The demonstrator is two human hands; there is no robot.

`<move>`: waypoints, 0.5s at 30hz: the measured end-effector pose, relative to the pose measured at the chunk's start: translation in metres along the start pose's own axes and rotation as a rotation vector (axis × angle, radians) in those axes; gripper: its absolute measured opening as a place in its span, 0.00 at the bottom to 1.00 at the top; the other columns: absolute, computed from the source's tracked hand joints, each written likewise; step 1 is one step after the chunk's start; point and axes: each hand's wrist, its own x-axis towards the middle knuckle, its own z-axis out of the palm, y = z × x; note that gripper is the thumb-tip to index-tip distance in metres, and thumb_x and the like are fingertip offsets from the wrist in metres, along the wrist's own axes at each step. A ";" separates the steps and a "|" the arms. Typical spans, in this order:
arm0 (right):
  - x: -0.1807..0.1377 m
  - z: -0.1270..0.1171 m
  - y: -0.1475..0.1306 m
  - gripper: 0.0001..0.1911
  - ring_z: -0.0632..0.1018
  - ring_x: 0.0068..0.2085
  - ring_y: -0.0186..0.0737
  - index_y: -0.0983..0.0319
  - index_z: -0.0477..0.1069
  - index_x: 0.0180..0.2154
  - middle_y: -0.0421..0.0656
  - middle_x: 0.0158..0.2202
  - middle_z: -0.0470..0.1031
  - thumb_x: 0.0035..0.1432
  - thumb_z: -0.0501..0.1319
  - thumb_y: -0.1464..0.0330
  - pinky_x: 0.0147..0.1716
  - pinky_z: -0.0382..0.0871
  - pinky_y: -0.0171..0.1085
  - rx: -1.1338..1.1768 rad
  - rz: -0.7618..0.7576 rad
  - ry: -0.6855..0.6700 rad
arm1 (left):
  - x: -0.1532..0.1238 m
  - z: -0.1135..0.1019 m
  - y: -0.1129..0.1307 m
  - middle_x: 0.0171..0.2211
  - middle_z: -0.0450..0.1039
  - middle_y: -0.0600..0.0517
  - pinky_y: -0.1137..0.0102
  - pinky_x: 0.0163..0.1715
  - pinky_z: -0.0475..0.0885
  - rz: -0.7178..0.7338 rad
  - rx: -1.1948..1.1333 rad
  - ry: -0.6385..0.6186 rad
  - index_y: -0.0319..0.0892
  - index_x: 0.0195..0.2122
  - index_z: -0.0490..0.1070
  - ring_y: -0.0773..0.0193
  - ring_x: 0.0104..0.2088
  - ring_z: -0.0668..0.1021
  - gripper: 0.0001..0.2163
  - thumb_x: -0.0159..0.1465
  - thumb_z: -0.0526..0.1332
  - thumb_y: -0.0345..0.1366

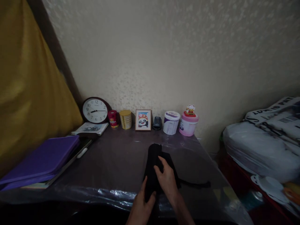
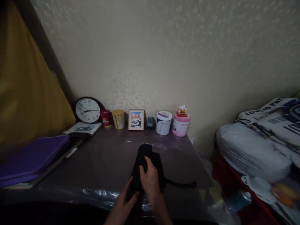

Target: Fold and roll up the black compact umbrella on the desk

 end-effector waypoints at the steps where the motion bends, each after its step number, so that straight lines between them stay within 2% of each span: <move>1: 0.000 0.004 -0.002 0.21 0.72 0.49 0.44 0.64 0.66 0.50 0.48 0.48 0.72 0.53 0.53 0.67 0.49 0.66 0.42 -0.023 -0.015 -0.020 | 0.000 0.000 -0.002 0.61 0.53 0.43 0.63 0.60 0.54 -0.002 0.010 -0.001 0.33 0.61 0.46 0.61 0.61 0.57 0.30 0.59 0.53 0.40; 5: -0.003 0.020 -0.006 0.21 0.71 0.51 0.43 0.66 0.65 0.51 0.49 0.49 0.71 0.54 0.52 0.71 0.50 0.64 0.40 -0.151 -0.056 -0.110 | -0.001 -0.002 -0.006 0.62 0.49 0.40 0.61 0.60 0.52 -0.002 0.057 -0.043 0.29 0.61 0.42 0.60 0.62 0.54 0.32 0.60 0.51 0.41; 9: -0.007 0.026 -0.008 0.20 0.71 0.51 0.43 0.67 0.66 0.49 0.49 0.48 0.71 0.54 0.52 0.74 0.51 0.63 0.39 -0.287 -0.098 -0.179 | -0.003 -0.003 -0.006 0.62 0.48 0.39 0.61 0.60 0.51 0.013 0.041 -0.065 0.31 0.61 0.41 0.59 0.62 0.53 0.32 0.61 0.50 0.42; 15: -0.011 0.023 -0.021 0.13 0.73 0.43 0.42 0.62 0.71 0.40 0.44 0.38 0.74 0.53 0.53 0.76 0.45 0.65 0.38 -0.410 -0.124 -0.239 | -0.002 -0.002 -0.009 0.61 0.51 0.40 0.61 0.59 0.52 0.022 0.008 -0.049 0.34 0.61 0.46 0.57 0.61 0.57 0.30 0.60 0.52 0.44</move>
